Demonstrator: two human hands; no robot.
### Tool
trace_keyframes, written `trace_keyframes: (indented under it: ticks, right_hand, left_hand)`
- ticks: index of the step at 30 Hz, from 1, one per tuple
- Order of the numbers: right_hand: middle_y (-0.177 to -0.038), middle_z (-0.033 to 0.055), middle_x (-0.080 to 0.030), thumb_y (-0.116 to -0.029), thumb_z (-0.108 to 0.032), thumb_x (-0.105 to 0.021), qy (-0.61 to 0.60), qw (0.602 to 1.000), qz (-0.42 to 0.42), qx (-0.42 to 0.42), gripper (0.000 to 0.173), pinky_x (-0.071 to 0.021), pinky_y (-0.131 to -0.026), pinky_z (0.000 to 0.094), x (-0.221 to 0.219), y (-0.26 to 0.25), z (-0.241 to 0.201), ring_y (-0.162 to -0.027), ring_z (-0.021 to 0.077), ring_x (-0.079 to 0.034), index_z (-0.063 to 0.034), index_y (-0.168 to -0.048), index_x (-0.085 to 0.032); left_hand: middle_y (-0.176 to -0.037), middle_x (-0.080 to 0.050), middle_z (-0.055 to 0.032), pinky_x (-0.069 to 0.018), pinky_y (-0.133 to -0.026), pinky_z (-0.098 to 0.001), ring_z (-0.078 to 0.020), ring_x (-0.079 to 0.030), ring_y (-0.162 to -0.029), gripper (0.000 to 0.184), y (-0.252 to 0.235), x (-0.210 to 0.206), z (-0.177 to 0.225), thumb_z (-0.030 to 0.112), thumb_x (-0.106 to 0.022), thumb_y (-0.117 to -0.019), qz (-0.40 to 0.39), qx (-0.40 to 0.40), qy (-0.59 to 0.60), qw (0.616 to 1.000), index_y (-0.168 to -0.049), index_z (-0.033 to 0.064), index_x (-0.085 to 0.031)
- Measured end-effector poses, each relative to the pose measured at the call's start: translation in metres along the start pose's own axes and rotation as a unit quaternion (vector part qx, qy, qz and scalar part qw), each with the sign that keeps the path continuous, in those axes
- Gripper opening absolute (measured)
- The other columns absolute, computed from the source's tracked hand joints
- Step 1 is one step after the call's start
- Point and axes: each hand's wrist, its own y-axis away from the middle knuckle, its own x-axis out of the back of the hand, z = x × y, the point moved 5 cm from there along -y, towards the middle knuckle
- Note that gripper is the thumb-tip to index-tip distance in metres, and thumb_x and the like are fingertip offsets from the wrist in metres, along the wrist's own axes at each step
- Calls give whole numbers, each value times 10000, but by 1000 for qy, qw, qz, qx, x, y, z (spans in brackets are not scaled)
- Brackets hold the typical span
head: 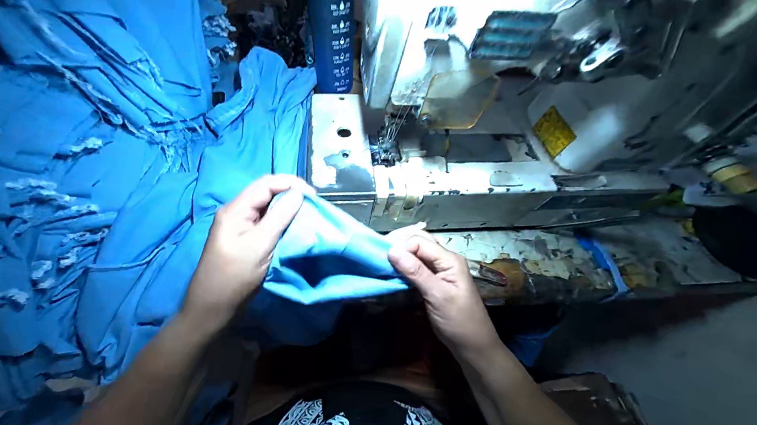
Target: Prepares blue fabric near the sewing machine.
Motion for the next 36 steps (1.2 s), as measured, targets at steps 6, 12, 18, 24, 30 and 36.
trace_keyframes:
  ticks: [6, 12, 18, 24, 30, 36]
  right_hand:
    - [-766, -20, -696, -994, -72, -480, -258, 954, 30, -146, 299, -587, -714, 264, 2, -30, 28, -725, 62, -675, -106, -787, -693]
    - [-696, -18, -715, -1030, -35, -445, -192, 978, -30, -77, 357, -597, -653, 215, -2, -38, 25, -649, 36, -693, -55, -766, -684]
    - [-655, 4, -709, -1039, -44, -429, -181, 978, -40, -92, 388, -584, -626, 209, -4, -42, 32, -607, 44, -683, -37, -731, -664]
    - [-672, -5, -695, -1082, -202, -490, 19, 1000, -3, 8, 447, -591, -625, 226, 18, -26, 18, -627, 49, -675, -35, -720, -691]
    - [-878, 4, -706, -949, -67, -693, 129, 970, 65, 197, 133, -610, -637, 195, 41, -20, -15, -683, 35, -669, -25, -1075, -707]
    - [-684, 24, -662, -926, 71, -495, 79, 995, -29, 47, 470, -542, -449, 193, 22, -57, -11, -456, 51, -590, -33, -1374, -592]
  left_hand:
    - [-921, -723, -122, -506, -774, -547, -275, -696, -905, 211, -136, -49, -21, 248, -643, -975, -137, -137, -356, 914, -976, 72, -759]
    - [-1228, -673, -45, -470, -1053, -434, -171, -596, -1232, 445, -188, -54, -125, 516, -656, -934, -101, -222, -385, 890, -1243, 196, -669]
    - [-1166, -699, -95, -510, -956, -467, -223, -646, -1148, 485, -189, -53, -113, 524, -659, -910, -85, -203, -380, 898, -1207, 142, -688]
    - [-1143, -678, -255, -462, -909, -666, -437, -635, -1145, 391, -158, -64, -18, 335, -634, -958, -159, -61, -440, 882, -1158, 1, -668]
    - [-1118, -705, -37, -401, -982, -495, -278, -568, -1195, 256, -75, -42, 23, 142, -521, -904, -246, -253, -360, 864, -977, 156, -766]
    - [-1014, -709, -75, -399, -1054, -411, -201, -608, -1129, 135, -74, -39, 24, 110, -622, -940, -100, -304, -256, 912, -932, 47, -741]
